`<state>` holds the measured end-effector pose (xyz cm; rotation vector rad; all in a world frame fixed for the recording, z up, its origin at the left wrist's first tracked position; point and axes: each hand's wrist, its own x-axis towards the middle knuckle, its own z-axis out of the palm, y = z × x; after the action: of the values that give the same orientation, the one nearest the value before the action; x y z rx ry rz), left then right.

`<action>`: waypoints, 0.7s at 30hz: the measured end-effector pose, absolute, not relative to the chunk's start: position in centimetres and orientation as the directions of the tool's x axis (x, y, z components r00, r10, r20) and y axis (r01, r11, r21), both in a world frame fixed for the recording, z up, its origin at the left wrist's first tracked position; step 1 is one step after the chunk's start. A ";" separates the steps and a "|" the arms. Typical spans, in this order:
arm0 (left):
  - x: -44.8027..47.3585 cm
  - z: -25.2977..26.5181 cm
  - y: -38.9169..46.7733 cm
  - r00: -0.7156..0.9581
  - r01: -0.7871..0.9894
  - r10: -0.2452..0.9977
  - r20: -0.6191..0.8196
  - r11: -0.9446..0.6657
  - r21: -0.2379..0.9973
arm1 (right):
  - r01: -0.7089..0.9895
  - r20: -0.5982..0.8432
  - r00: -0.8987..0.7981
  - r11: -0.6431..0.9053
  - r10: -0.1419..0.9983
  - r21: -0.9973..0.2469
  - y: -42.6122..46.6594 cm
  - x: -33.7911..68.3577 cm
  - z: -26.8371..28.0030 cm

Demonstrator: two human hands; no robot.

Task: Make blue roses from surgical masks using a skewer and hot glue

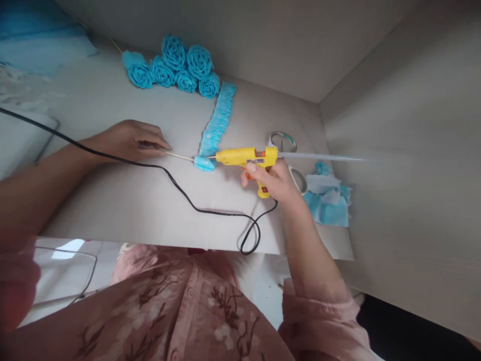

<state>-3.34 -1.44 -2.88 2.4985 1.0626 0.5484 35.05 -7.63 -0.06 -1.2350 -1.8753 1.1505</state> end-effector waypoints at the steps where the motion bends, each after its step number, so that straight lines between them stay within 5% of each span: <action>1: -3.3 -2.8 -1.4 0.627 0.614 0.748 0.217 -0.646 0.454 | 0.346 0.030 -0.361 0.164 0.932 -0.924 -7.6 34.9 -0.1; 7: -0.6 -2.2 -2.7 0.580 0.661 0.738 0.345 -0.674 0.330 | 0.235 0.022 -0.301 0.096 0.954 -0.967 -7.6 34.5 0.1; 14: 2.7 -2.7 -3.9 0.570 0.756 0.801 0.181 -0.598 0.267 | 0.191 0.061 -0.277 0.117 0.959 -0.975 -7.6 34.2 0.3; 21: 3.7 -3.1 -4.1 0.523 0.785 0.826 0.211 -0.563 0.259 | 0.204 0.076 -0.297 0.141 0.952 -0.969 -7.4 34.1 0.2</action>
<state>3.68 -4.14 -3.11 2.6247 1.3962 0.4708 34.10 -7.40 0.20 -1.1354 -1.6449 1.2189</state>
